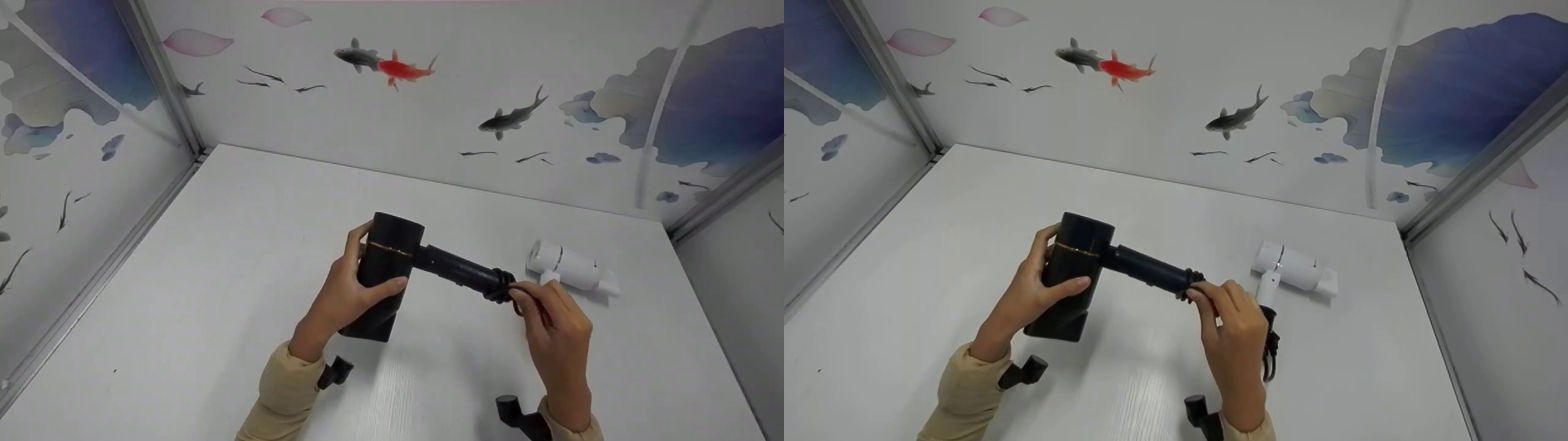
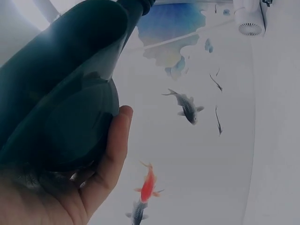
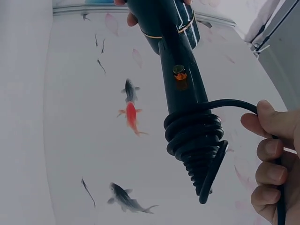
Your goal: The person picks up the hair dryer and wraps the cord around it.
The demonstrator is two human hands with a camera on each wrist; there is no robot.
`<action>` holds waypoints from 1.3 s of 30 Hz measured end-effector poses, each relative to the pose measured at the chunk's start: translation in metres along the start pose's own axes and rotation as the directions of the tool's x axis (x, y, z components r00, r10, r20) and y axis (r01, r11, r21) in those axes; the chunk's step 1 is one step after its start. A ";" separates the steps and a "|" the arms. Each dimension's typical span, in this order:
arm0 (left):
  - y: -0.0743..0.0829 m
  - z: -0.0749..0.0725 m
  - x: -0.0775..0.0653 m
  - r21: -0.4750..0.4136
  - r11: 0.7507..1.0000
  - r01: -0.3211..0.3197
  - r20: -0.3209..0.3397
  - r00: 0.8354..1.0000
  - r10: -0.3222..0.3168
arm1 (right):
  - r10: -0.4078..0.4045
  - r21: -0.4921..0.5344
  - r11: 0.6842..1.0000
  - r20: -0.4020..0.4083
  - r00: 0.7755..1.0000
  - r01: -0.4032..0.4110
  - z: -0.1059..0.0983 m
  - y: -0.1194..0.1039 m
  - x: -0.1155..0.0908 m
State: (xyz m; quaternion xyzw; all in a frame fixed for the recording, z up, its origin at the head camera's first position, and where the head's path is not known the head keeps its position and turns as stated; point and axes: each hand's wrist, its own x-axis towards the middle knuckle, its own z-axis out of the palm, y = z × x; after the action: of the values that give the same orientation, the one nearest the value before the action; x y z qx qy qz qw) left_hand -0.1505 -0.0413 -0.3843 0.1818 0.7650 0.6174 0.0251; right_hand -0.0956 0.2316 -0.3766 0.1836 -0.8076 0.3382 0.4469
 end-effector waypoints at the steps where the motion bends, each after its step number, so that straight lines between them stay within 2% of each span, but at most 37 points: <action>1: 0.001 0.000 0.000 -0.007 1.000 0.003 0.015 1.000 -0.002 | 0.004 -0.005 1.000 -0.019 1.000 -0.005 -0.001 0.000 0.001; 4: 0.003 0.000 -0.002 -0.026 1.000 0.009 0.054 0.998 -0.008 | 0.019 -0.016 1.000 -0.070 0.997 -0.020 -0.004 0.002 0.003; 7: 0.004 0.001 -0.003 -0.034 0.999 0.010 0.099 0.995 -0.006 | 0.054 0.006 0.999 -0.084 0.995 -0.054 -0.008 0.004 0.003; 14: 0.007 -0.001 -0.004 -0.079 0.997 -0.018 0.217 0.975 0.035 | 0.173 0.072 0.982 -0.012 0.985 -0.172 -0.023 0.006 0.003; 19: 0.009 -0.005 -0.006 -0.121 0.991 -0.058 0.283 0.955 0.090 | 0.270 0.211 0.937 0.067 0.961 -0.278 -0.030 0.002 0.002; 23: 0.010 -0.008 -0.006 -0.154 0.986 -0.064 0.299 0.948 0.108 | 0.297 0.317 0.888 0.156 0.942 -0.332 -0.030 0.004 0.002; 25: 0.011 -0.008 -0.007 -0.180 0.982 -0.058 0.299 0.948 0.111 | 0.289 0.359 0.873 0.165 0.943 -0.331 -0.028 0.006 0.001; 27: 0.011 -0.009 -0.007 -0.220 0.975 -0.042 0.295 0.949 0.108 | 0.249 0.376 0.882 0.138 0.959 -0.283 -0.025 0.010 0.001; 31: 0.012 -0.009 -0.007 -0.301 0.954 -0.010 0.276 0.956 0.097 | 0.058 0.418 0.906 0.027 0.998 -0.064 -0.016 0.019 0.003; 33: 0.011 -0.010 -0.007 -0.326 0.945 -0.007 0.259 0.961 0.097 | -0.036 0.414 0.910 -0.010 0.999 0.037 -0.012 0.022 0.006; 34: 0.011 -0.010 -0.007 -0.336 0.942 -0.008 0.248 0.964 0.097 | -0.058 0.405 0.912 -0.015 0.998 0.059 -0.010 0.022 0.007; 37: 0.010 -0.011 -0.007 -0.366 0.931 -0.015 0.217 0.971 0.101 | -0.034 0.355 0.935 0.019 0.999 0.025 -0.008 0.016 0.006; 39: 0.009 -0.011 -0.006 -0.381 0.924 -0.020 0.189 0.977 0.099 | 0.009 0.266 0.964 0.055 0.998 -0.023 -0.007 0.010 0.004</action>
State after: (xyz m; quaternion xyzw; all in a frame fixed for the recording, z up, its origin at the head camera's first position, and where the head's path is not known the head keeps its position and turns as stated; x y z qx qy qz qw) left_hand -0.1454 -0.0518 -0.3738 0.2591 0.6194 0.7314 0.1194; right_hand -0.0992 0.2442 -0.3748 0.2445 -0.7680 0.4422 0.3935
